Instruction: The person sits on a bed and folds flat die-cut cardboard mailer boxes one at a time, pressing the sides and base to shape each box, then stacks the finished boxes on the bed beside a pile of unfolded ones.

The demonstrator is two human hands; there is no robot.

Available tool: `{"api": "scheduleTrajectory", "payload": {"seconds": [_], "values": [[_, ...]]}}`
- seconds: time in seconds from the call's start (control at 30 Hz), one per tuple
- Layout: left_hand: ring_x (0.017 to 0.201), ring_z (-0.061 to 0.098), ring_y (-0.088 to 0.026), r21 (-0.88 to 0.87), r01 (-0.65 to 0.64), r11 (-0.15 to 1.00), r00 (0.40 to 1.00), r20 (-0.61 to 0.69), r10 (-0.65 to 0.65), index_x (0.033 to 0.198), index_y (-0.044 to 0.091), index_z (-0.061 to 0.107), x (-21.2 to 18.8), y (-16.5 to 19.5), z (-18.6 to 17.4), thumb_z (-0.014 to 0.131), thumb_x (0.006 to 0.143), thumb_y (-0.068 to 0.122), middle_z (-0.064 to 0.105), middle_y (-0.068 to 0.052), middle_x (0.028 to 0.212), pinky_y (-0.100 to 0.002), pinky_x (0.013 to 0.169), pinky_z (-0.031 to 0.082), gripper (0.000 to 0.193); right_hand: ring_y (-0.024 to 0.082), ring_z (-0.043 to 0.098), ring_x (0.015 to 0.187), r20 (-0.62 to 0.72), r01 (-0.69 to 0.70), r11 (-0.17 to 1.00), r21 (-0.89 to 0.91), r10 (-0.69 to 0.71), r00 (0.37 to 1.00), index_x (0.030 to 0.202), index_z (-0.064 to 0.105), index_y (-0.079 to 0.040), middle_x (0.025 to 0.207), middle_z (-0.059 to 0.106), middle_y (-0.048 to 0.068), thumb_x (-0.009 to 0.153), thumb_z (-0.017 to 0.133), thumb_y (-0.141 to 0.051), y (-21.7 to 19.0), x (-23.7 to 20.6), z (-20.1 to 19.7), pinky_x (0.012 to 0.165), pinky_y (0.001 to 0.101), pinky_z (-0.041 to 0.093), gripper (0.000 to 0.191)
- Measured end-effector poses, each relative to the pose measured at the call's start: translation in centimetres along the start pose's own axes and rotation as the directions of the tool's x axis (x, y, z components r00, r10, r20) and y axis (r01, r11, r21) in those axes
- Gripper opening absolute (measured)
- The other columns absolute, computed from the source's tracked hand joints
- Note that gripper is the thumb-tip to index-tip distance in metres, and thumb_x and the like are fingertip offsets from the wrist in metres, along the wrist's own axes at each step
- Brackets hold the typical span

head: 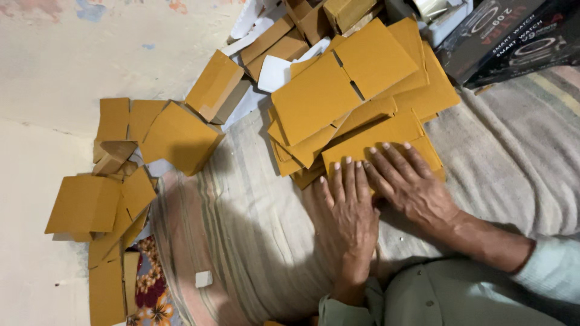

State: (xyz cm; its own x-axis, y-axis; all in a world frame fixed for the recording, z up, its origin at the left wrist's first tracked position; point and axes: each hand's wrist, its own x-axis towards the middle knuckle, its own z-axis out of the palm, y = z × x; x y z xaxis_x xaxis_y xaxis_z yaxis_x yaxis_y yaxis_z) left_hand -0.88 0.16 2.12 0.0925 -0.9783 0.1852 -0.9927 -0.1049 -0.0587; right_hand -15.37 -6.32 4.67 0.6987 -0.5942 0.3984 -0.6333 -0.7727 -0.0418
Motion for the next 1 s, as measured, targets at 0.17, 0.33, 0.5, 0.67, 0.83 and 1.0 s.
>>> {"api": "scheduleTrajectory", "payload": {"seconds": [0.17,0.33,0.5,0.67,0.83,1.0], "values": [[0.158,0.017,-0.032,-0.212,-0.013,0.977,0.987,-0.161,-0.022,0.156,0.004,0.033,-0.8,-3.8,1.1,0.087,0.072,0.046,0.031,-0.012,0.167,-0.059,0.129,0.005,0.108,0.030,0.035,0.146,0.144,0.049,0.959,-0.277,-0.009,0.989,0.157,0.035,-0.016,0.162,0.037,0.013,0.087,0.053,-0.040,3.5,-1.3,-0.4,0.120,0.0530,0.024,0.076],[0.153,0.018,-0.037,-0.194,0.006,0.981,0.989,-0.146,-0.035,0.151,0.001,0.034,-0.9,-3.0,0.6,0.087,0.069,0.042,0.033,-0.016,0.162,-0.064,0.122,0.000,0.106,0.031,0.034,0.149,0.064,-0.049,0.983,-0.176,0.061,0.996,0.157,0.035,-0.013,0.165,0.034,0.013,0.085,0.047,-0.040,3.3,-2.4,-0.2,0.123,0.0577,0.023,0.078],[0.161,0.028,-0.025,0.196,-0.029,0.980,0.973,-0.221,0.073,0.156,0.004,0.037,0.2,1.2,0.5,0.086,0.088,0.026,0.037,-0.012,0.168,-0.053,0.137,0.009,0.086,0.036,0.038,0.147,0.052,0.061,0.967,-0.246,-0.050,0.997,0.151,0.038,0.004,0.157,0.039,0.025,0.092,0.048,-0.025,0.0,-1.0,0.8,0.124,0.0498,0.025,0.066],[0.154,0.029,-0.033,-0.166,0.054,0.985,0.990,-0.116,-0.074,0.153,0.000,0.036,0.5,-0.4,0.2,0.088,0.067,0.041,0.036,-0.016,0.163,-0.055,0.128,0.011,0.108,0.032,0.038,0.146,0.094,0.056,0.960,-0.274,-0.031,0.995,0.154,0.040,-0.001,0.162,0.039,0.021,0.087,0.049,-0.025,1.8,-0.6,-0.5,0.122,0.0446,0.026,0.071],[0.155,0.025,-0.031,-0.213,0.110,0.971,0.987,-0.091,-0.132,0.154,0.002,0.035,-0.4,-2.7,-0.8,0.087,0.066,0.047,0.034,-0.014,0.165,-0.055,0.128,0.007,0.112,0.028,0.035,0.150,0.195,-0.009,0.923,-0.385,0.090,0.977,0.157,0.036,-0.004,0.165,0.036,0.016,0.086,0.050,-0.023,4.1,-1.4,-2.3,0.122,0.0446,0.024,0.075],[0.155,0.016,-0.033,-0.123,0.075,0.990,0.996,0.060,-0.068,0.153,0.000,0.029,0.9,-0.4,-0.8,0.087,0.071,0.040,0.025,-0.019,0.164,-0.057,0.123,-0.001,0.108,0.032,0.040,0.146,0.078,-0.015,0.955,-0.296,0.040,0.996,0.155,0.041,0.002,0.157,0.043,0.022,0.088,0.052,-0.025,1.5,-0.4,-1.5,0.123,0.0458,0.025,0.073]]}}
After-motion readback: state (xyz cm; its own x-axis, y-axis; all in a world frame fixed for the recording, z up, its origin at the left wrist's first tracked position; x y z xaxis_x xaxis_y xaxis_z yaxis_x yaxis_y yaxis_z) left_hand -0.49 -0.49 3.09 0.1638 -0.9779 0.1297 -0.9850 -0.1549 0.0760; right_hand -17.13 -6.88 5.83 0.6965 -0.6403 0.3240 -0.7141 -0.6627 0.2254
